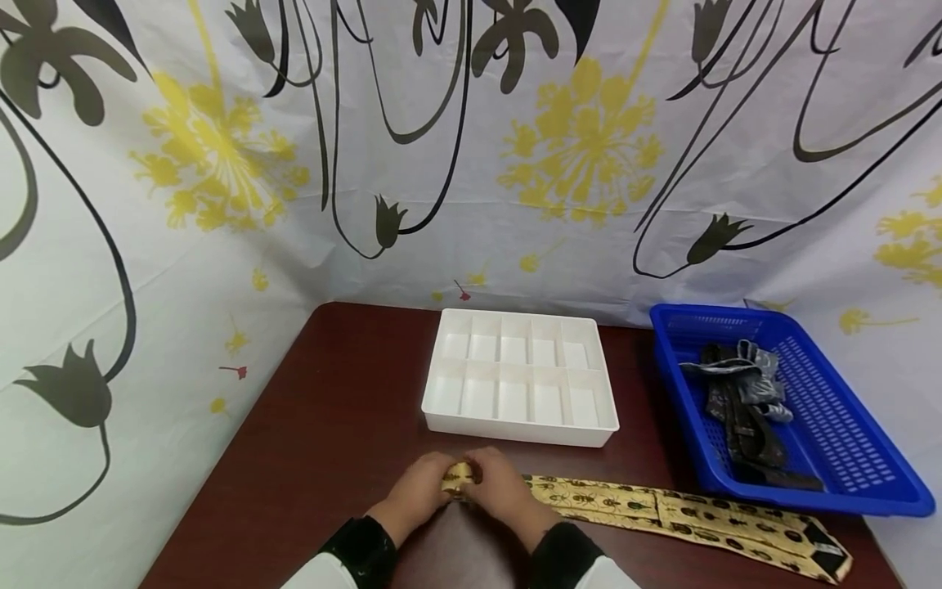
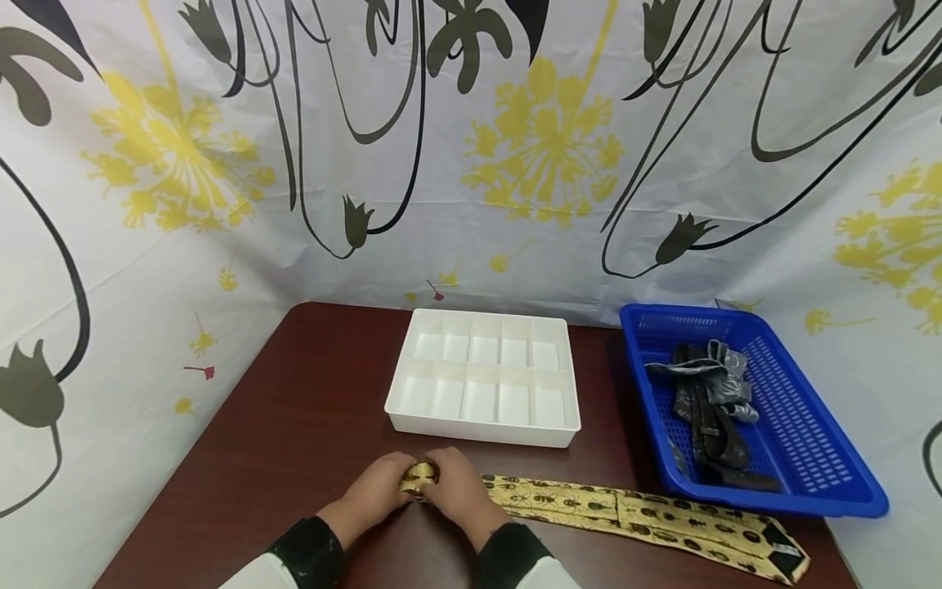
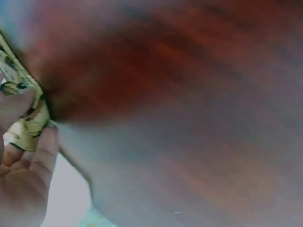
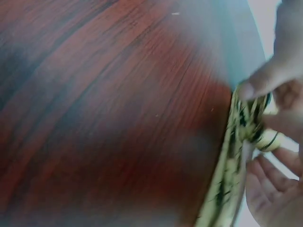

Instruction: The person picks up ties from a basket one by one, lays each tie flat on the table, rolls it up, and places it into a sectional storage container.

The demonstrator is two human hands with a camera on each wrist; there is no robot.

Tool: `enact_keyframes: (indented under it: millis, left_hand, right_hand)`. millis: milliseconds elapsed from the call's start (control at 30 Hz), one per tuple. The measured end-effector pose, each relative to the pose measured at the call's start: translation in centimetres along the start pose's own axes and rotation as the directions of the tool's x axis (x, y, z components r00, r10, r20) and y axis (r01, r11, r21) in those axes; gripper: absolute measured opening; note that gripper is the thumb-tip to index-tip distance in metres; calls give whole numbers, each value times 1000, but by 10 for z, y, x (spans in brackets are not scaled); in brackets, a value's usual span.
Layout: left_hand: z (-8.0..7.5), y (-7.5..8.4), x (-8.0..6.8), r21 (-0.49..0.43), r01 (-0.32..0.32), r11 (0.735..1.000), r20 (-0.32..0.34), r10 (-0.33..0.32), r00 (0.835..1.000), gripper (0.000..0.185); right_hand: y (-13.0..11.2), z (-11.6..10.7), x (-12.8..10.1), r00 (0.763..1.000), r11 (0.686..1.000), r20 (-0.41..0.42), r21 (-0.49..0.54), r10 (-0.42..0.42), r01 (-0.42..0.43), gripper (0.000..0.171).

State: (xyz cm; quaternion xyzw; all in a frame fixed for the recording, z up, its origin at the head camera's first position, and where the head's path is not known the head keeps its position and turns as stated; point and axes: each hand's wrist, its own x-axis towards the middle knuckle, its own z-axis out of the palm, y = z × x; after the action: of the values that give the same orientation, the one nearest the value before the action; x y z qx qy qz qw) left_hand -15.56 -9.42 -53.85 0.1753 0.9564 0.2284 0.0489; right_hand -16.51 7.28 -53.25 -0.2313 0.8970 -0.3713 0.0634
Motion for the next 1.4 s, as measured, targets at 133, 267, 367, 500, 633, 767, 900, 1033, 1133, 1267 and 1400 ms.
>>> enact_keyframes:
  millis: [133, 267, 367, 500, 633, 767, 900, 1033, 1133, 1267, 1400]
  left_hand:
    - [0, 9, 2, 99, 26, 995, 17, -27, 999, 30]
    - [0, 16, 4, 136, 50, 989, 24, -53, 998, 22]
    - [2, 17, 3, 126, 50, 991, 17, -53, 998, 24]
    - [4, 10, -1, 1, 11, 1000, -32, -11, 999, 35]
    - [5, -1, -4, -177, -22, 984, -59, 12, 998, 42]
    - [5, -10, -4, -331, -8, 944, -33, -3, 999, 46]
    - [6, -11, -3, -462, 18, 887, 2, -19, 1000, 43]
    - [4, -7, -2, -402, 8, 916, -1, -9, 1000, 35]
    - [0, 0, 0, -223, -33, 974, -26, 28, 999, 29]
    - [-5, 15, 3, 17, -22, 1000, -34, 22, 999, 24]
    - [-8, 31, 4, 181, 66, 981, -36, -60, 998, 19]
  right_hand:
    - [-16, 0, -1, 995, 939, -41, -334, -94, 75, 26]
    - [-24, 4, -1, 997, 886, -21, -461, -68, 50, 18]
    - [-24, 8, 1, 1000, 881, -13, -473, -19, 11, 15]
    - [-17, 11, 3, 1000, 921, -15, -389, 17, -21, 22]
    - [-8, 9, 3, 999, 964, -16, -262, 42, -44, 21]
    - [0, 7, 2, 999, 988, -16, -147, 46, -48, 15]
    - [6, 5, -3, 1000, 994, -23, -104, 15, -18, 23]
    - [10, 5, -7, 999, 996, -32, -87, -6, 3, 30]
    - [10, 5, -8, 999, 996, -40, -92, -16, 12, 31]
    - [7, 6, -7, 997, 988, -68, -154, -38, 27, 31]
    - [-1, 8, -5, 994, 975, -97, -220, -54, 32, 29]
